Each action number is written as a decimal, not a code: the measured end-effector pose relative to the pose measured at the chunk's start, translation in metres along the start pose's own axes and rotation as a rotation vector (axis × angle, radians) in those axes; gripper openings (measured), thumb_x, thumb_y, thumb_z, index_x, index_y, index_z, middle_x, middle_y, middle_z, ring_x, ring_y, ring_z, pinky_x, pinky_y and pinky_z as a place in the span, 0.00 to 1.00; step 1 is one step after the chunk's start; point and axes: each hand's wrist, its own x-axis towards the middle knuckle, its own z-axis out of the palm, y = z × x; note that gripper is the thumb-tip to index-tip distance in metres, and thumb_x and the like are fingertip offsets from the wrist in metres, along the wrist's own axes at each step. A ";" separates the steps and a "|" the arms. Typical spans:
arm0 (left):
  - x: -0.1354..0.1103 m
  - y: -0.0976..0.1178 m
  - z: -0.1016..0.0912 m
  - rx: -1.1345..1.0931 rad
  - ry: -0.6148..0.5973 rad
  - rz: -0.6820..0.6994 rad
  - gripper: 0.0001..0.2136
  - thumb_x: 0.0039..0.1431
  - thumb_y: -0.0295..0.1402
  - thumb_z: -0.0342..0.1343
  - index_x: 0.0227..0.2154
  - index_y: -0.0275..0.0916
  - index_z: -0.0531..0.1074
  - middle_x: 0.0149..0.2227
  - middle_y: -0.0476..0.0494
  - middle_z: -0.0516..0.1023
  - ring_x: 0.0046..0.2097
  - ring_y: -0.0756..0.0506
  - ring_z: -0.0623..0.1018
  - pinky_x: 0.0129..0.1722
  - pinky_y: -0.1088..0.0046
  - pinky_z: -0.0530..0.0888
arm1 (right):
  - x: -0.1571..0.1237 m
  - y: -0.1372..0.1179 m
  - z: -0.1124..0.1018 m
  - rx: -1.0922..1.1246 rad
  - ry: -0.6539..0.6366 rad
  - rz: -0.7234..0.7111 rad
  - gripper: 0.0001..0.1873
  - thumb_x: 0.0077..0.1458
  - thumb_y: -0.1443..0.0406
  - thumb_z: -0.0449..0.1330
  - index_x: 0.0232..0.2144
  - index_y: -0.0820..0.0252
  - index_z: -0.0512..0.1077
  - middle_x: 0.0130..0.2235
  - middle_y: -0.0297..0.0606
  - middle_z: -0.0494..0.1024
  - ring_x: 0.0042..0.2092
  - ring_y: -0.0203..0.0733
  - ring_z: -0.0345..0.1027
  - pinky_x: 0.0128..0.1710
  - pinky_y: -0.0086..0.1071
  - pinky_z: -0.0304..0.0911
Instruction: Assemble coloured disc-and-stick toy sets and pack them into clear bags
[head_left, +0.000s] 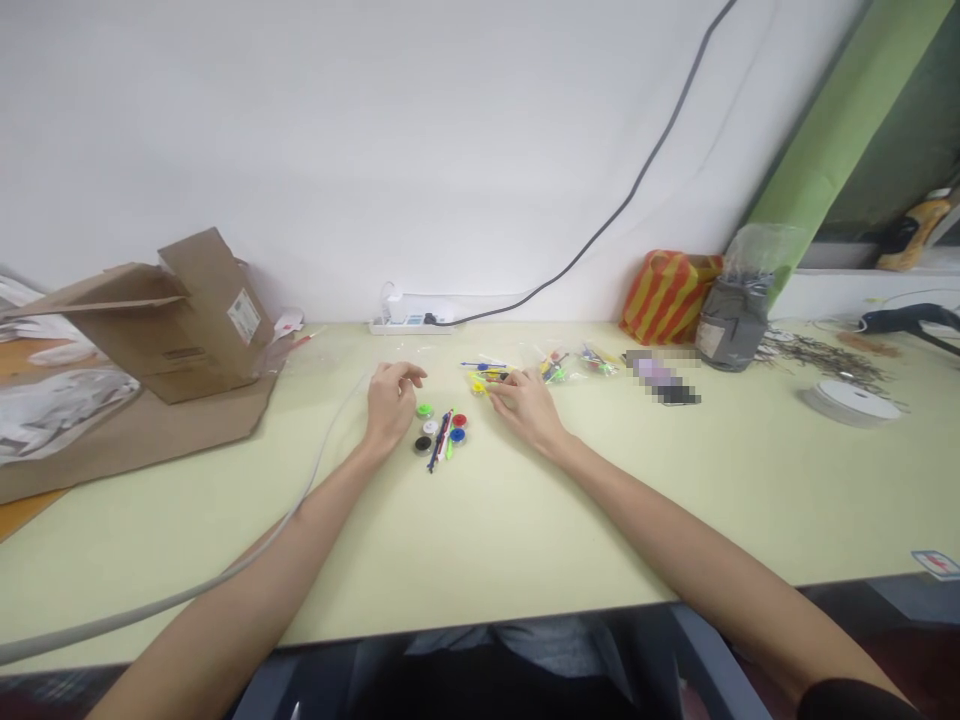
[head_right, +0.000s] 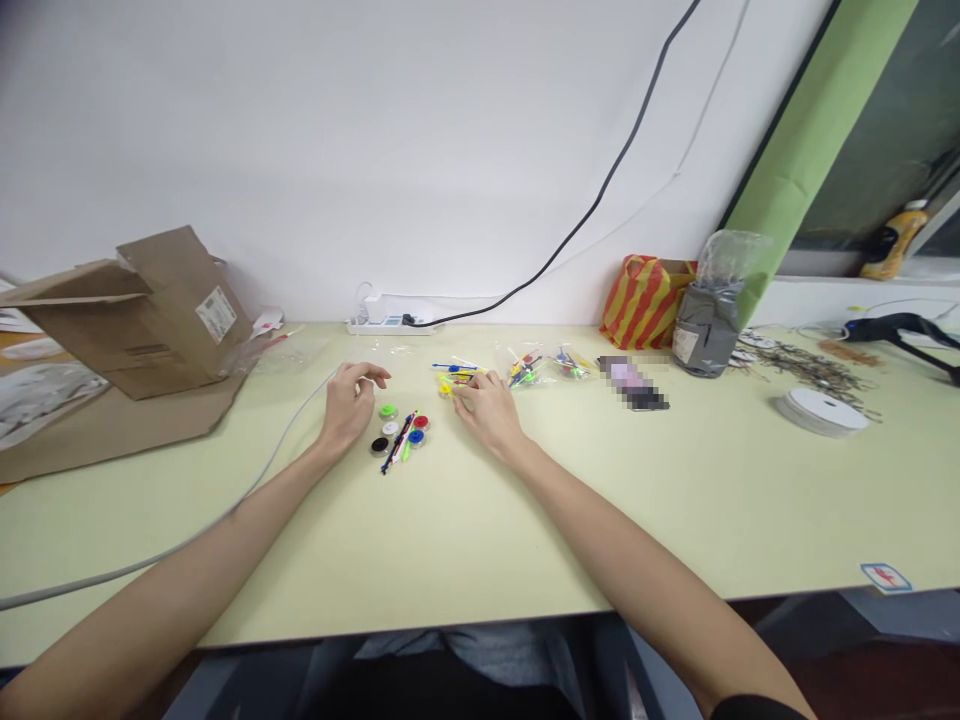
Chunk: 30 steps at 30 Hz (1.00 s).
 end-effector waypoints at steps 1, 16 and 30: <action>0.000 0.000 0.000 -0.003 0.001 -0.002 0.16 0.55 0.21 0.44 0.33 0.42 0.77 0.30 0.45 0.79 0.42 0.42 0.73 0.43 0.65 0.70 | 0.002 -0.001 0.001 0.001 -0.001 0.005 0.13 0.65 0.60 0.58 0.47 0.54 0.79 0.42 0.44 0.77 0.47 0.51 0.62 0.50 0.42 0.58; 0.002 0.003 0.002 0.033 -0.001 0.020 0.14 0.56 0.22 0.45 0.32 0.42 0.76 0.29 0.46 0.79 0.41 0.41 0.73 0.43 0.64 0.70 | 0.018 -0.014 0.014 0.047 0.023 0.035 0.05 0.58 0.68 0.63 0.29 0.56 0.76 0.32 0.39 0.79 0.43 0.49 0.66 0.45 0.39 0.59; 0.002 0.001 0.004 0.052 -0.006 0.038 0.15 0.55 0.21 0.46 0.31 0.42 0.76 0.28 0.46 0.79 0.39 0.41 0.72 0.42 0.64 0.70 | 0.040 -0.033 0.032 -0.194 -0.015 0.041 0.09 0.63 0.66 0.58 0.31 0.58 0.76 0.33 0.44 0.80 0.43 0.51 0.64 0.46 0.42 0.53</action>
